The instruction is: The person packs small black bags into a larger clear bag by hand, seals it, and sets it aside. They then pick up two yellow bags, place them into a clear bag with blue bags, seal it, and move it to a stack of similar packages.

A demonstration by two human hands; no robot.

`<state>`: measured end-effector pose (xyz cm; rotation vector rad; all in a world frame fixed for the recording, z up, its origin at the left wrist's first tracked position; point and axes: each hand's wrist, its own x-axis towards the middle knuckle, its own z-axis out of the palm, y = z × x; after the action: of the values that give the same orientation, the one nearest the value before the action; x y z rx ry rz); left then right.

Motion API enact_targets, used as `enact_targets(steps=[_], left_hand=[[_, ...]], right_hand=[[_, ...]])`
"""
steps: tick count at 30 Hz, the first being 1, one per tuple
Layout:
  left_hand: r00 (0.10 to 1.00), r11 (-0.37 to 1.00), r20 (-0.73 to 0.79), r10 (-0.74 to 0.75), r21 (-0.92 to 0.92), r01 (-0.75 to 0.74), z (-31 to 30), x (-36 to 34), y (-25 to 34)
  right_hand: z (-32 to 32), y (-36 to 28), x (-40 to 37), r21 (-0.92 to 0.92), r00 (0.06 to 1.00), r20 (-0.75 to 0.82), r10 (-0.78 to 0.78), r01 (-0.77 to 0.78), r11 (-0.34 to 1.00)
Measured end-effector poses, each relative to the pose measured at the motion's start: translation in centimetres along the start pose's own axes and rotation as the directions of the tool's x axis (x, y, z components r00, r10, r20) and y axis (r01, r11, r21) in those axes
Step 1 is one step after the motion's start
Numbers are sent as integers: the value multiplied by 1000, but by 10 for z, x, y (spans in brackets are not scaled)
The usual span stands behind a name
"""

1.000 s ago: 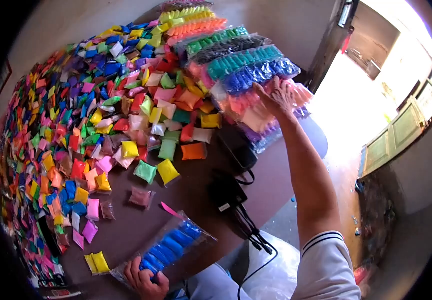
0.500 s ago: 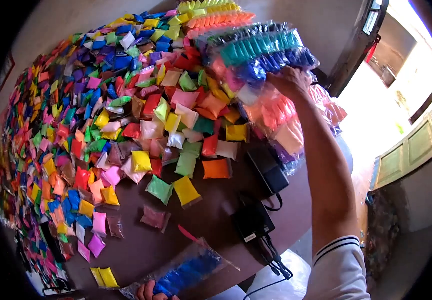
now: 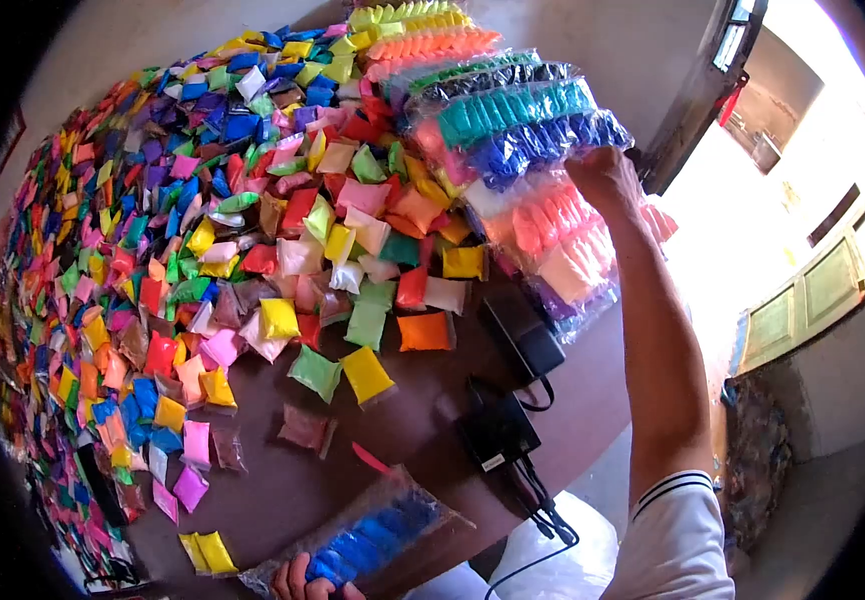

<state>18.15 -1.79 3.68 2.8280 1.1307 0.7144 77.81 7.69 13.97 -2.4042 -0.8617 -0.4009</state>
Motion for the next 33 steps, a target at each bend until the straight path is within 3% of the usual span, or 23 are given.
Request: enact_targets(steps=[1,2,3,5,7,9,11,15,18,21,23,28,31,33], left_hand=[[1000,1000,3,4,-3,-4,0,0,0],[1000,1000,-10,2,-3,-2,0,1,1],[1000,1000,-19,3,-6,-3,1,1,0],[999,1000,-44,1,-24,-2,5,-1,0],[998,999,-51,-22,-41,19,13,-8,-3],[1000,999,11,-25,40,25,18,-21,-13],[999,999,16,-34,-9,34,14,-18,-11],[1000,1000,-23,-15,23,16,15,-14,-10],[997,999,-74,22,-31,-25,14,-10,-8],[996,999,-84,2,-39,-6,14,-11,-7],[996,999,-88,-11,-32,8,13,-11,-7],[990,999,-142,-1,-43,-5,16,-14,-7],[988,997,-153,10,-77,-22,18,-16,-8],[989,996,-146,14,-83,-26,18,-16,-10]], right_hand=[[-4,-5,-5,-17,984,-170,53,-57,998],[-13,-6,-12,128,977,-215,12,16,992],[-21,-8,-22,121,976,-216,17,9,993],[-42,-21,-49,369,962,-246,-116,204,907],[-61,-39,-92,574,971,-116,-208,236,784],[-83,-60,-144,566,843,-19,-538,453,689],[-95,-81,-188,657,666,41,-745,544,522],[-100,-108,-254,776,448,176,-876,484,404],[-95,-127,-285,798,350,211,-913,477,368],[-75,-140,-315,728,229,190,-955,619,293],[-59,-147,-332,691,138,298,-944,652,313],[-29,-152,-364,676,92,298,-950,682,278],[-21,-153,-373,655,136,251,-958,705,272],[-17,-156,-374,618,136,325,-936,718,319]])
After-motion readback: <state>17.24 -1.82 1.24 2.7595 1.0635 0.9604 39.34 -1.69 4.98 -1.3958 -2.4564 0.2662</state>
